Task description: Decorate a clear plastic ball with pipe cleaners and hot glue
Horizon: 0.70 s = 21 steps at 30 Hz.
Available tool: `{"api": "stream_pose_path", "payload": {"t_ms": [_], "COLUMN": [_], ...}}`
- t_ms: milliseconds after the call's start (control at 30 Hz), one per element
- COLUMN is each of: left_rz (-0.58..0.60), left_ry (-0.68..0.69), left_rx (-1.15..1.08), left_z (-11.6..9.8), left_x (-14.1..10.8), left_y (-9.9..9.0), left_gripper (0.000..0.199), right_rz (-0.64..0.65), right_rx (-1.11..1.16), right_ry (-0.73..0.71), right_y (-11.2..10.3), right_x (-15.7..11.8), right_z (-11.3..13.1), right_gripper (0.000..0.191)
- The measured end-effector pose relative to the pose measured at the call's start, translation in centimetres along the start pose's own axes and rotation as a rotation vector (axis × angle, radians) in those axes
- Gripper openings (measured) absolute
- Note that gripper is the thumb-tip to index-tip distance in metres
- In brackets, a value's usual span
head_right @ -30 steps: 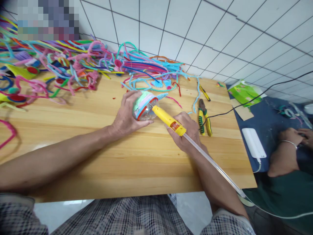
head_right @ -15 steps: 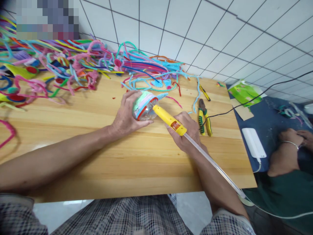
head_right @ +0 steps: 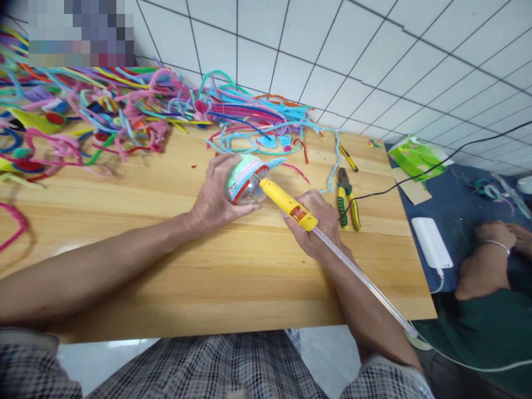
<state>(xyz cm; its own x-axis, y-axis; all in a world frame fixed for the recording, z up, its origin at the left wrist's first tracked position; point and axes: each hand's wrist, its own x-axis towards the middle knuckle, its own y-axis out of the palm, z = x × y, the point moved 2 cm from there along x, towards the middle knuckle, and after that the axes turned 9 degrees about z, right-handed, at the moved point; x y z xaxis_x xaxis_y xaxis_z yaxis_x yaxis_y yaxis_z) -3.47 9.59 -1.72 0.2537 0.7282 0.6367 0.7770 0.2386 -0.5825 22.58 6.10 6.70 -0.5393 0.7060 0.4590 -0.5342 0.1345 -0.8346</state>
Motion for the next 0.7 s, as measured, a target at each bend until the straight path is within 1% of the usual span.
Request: {"api": "stream_pose_path", "payload": {"t_ms": [100,267,467,700], "left_rz": [0.024,-0.025,0.023,-0.019], "left_ry": [-0.016,0.037,-0.016,0.029], "left_rx": [-0.025,-0.019,-0.023,-0.013], "left_z": [-0.06,-0.08,0.04,-0.01], "left_x": [-0.04,-0.04,-0.06,0.01], "left_y": [0.04,0.02,0.01,0.09], "left_gripper": [0.117,0.118,0.117,0.12], "right_rz": [0.002,0.006,-0.014,-0.015], "right_rx": [-0.003,-0.021,-0.028,0.005], "right_ry": [-0.014,-0.047,-0.042,-0.061], "right_y": [0.11,0.25,0.46,0.46], "right_x": [-0.09,-0.15,-0.11,0.07], "right_z": [-0.04,0.02,-0.31,0.16], "right_gripper": [0.021,0.022,0.02,0.019]}}
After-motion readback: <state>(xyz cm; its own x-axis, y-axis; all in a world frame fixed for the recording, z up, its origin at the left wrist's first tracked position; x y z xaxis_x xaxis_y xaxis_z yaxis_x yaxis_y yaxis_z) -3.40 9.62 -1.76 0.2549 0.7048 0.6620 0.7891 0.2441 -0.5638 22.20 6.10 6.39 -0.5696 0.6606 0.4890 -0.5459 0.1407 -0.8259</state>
